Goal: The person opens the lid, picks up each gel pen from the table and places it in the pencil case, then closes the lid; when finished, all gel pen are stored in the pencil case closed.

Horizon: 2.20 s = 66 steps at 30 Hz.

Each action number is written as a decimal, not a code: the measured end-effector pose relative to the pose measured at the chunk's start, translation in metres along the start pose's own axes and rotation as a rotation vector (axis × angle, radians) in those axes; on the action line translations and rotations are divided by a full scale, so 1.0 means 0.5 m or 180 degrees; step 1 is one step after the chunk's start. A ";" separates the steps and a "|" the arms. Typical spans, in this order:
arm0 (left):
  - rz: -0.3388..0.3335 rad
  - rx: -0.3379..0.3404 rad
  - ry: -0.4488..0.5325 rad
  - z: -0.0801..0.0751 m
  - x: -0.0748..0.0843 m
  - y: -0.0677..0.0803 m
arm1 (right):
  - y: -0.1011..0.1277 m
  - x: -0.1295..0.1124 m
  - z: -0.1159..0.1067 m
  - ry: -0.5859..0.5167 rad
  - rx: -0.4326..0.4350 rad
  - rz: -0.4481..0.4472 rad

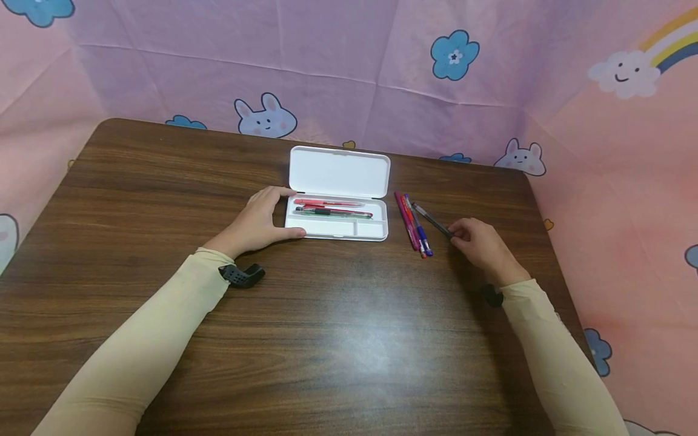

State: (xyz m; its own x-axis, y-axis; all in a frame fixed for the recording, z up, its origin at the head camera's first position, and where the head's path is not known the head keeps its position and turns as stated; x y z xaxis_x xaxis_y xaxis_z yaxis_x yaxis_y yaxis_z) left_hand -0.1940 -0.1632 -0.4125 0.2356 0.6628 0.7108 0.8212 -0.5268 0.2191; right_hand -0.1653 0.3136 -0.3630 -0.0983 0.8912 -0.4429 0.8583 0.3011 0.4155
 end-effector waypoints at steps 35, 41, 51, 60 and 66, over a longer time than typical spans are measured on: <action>0.0048 0.0027 0.0008 0.004 -0.002 0.002 | -0.104 -0.220 0.003 -0.0493 0.0999 -0.1318; 0.0041 0.0025 -0.0008 0.004 -0.005 -0.001 | -0.142 -0.280 0.018 -0.0353 0.0775 -0.1386; 0.0035 0.0019 -0.0026 0.006 -0.004 -0.001 | -0.178 -0.325 0.053 -0.0115 0.0390 -0.1257; 0.0083 0.0044 -0.0031 0.008 -0.005 -0.003 | -0.185 -0.321 0.062 0.0039 0.0165 -0.1203; 0.0096 0.0060 -0.0025 0.007 -0.009 -0.005 | -0.188 -0.315 0.064 0.0131 0.0185 -0.1091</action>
State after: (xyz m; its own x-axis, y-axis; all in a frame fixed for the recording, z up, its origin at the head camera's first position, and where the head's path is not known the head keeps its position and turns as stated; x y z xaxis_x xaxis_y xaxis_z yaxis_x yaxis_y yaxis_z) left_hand -0.1955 -0.1632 -0.4185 0.2645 0.6510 0.7115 0.8233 -0.5367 0.1850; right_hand -0.2145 0.1343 -0.3576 -0.4051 0.7548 -0.5159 0.7990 0.5666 0.2017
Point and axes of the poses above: each hand's wrist, its own y-axis away from the middle knuckle, its own z-axis out of the palm, x = y × z, the point moved 1 cm from there along -y, towards the middle knuckle, and after that the axes turned 15 degrees about -x, right-handed, at the moved point
